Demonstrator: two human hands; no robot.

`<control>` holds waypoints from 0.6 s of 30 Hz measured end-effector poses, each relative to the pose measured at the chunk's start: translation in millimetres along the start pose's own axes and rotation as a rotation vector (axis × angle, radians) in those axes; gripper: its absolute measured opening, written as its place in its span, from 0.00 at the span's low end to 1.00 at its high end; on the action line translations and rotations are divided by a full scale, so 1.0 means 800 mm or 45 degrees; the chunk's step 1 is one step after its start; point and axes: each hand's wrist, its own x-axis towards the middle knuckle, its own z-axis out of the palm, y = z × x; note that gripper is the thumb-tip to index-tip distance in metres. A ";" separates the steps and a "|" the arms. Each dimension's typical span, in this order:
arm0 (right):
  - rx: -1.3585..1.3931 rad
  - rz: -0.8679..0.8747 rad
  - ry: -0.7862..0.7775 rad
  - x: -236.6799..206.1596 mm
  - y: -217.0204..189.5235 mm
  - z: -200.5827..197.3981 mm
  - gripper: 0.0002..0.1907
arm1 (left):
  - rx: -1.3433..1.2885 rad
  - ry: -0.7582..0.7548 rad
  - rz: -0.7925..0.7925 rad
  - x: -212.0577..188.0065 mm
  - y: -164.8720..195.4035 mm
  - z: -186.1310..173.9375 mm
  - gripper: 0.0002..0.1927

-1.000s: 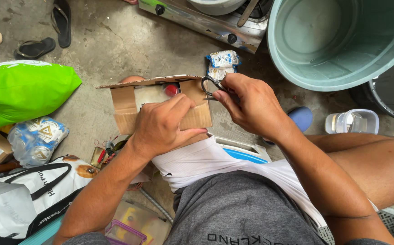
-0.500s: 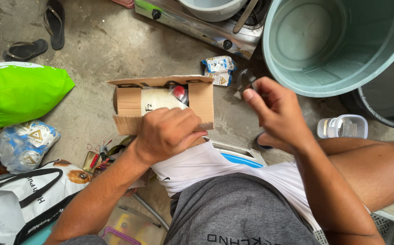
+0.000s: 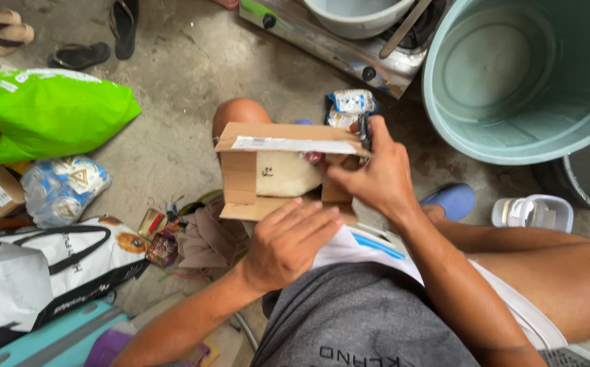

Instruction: The person sits on a small stool and uses scissors to cut open a cardboard box. They remove several plastic-wrapped items, including a white bag of rice and a small bottle, and place the rice into a nearby bucket.

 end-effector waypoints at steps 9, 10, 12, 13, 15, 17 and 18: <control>0.028 -0.085 0.006 0.000 0.018 0.006 0.38 | -0.021 0.196 -0.731 -0.015 -0.008 -0.046 0.11; 0.032 -0.096 -0.005 0.000 0.024 0.006 0.37 | 0.050 0.215 -0.840 -0.012 -0.013 -0.056 0.13; 0.043 -0.147 -0.014 0.001 0.036 0.004 0.37 | 0.119 0.271 -0.893 -0.004 -0.030 -0.069 0.23; 0.259 -0.095 -0.062 0.002 0.044 0.002 0.36 | 0.110 0.294 -0.853 0.001 -0.039 -0.073 0.30; 0.691 0.032 -0.184 0.002 0.060 0.000 0.33 | 0.101 0.254 -0.884 0.003 -0.050 -0.078 0.39; 0.923 -0.011 -0.219 0.001 0.076 -0.005 0.23 | 0.100 0.160 -0.969 0.006 -0.064 -0.070 0.42; 1.040 -0.030 -0.229 0.000 0.084 -0.008 0.18 | -0.030 0.213 -1.021 0.002 -0.070 -0.067 0.41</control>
